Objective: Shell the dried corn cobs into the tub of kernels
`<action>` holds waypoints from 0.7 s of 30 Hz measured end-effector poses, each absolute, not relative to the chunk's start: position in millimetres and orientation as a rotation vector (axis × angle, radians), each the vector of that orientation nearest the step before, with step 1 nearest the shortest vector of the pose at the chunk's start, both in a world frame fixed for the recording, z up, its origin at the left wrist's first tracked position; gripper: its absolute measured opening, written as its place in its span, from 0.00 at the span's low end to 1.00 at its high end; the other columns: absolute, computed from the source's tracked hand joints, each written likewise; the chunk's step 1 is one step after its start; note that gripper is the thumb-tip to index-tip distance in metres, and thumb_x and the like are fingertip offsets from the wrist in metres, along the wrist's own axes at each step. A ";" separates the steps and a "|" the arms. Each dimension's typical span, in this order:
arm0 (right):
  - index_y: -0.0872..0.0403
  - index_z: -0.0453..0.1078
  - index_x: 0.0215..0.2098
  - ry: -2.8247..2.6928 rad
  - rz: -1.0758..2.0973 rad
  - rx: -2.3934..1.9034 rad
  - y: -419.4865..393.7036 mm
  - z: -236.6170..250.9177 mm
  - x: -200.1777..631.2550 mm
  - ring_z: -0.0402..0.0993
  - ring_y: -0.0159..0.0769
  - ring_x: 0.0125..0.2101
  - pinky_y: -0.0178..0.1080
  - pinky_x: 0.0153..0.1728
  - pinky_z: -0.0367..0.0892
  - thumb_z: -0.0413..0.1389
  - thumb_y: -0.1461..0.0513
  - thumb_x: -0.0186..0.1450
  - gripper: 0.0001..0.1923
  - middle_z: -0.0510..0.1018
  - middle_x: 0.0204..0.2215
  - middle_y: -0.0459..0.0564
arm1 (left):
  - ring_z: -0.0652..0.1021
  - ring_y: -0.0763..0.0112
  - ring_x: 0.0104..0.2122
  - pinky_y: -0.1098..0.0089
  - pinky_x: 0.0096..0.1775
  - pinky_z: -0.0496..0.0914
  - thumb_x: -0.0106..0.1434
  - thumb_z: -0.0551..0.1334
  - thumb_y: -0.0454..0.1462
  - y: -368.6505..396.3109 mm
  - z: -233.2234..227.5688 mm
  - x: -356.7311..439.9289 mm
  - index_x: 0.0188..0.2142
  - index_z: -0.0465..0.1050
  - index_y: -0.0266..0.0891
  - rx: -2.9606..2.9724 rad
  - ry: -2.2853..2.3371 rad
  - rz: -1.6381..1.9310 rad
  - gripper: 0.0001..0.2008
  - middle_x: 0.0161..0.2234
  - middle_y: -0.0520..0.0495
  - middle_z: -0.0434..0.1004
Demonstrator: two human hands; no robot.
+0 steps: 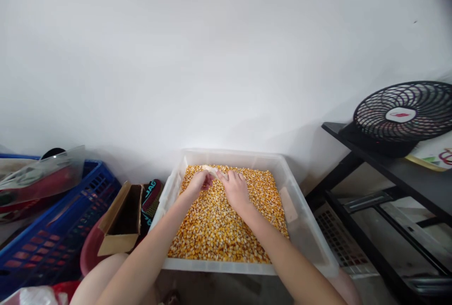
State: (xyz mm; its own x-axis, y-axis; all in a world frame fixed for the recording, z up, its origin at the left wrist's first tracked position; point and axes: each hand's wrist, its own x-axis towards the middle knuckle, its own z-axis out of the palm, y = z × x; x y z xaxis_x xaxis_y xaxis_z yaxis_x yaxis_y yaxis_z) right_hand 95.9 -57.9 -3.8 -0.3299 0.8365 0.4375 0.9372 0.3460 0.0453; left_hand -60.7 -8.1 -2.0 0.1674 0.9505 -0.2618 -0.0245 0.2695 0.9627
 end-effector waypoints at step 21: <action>0.48 0.49 0.60 -1.940 0.604 -1.328 -54.4 -9.3 95.5 0.72 0.39 0.39 0.40 0.39 0.65 0.51 0.57 0.61 0.30 0.73 0.45 0.51 | 0.74 0.64 0.37 0.63 0.44 0.66 0.58 0.52 0.52 -23.4 15.2 -47.1 0.33 0.68 0.34 1.260 1.125 1.273 0.21 0.33 0.44 0.74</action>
State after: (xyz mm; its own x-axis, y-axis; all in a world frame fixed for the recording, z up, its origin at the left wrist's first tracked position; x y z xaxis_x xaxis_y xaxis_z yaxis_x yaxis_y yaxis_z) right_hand 95.5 -54.4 -9.3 -0.2304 0.9307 0.2842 0.6046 0.3658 -0.7076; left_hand -47.1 -23.4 15.2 0.0210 0.9958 0.0887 -0.0342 -0.0879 0.9955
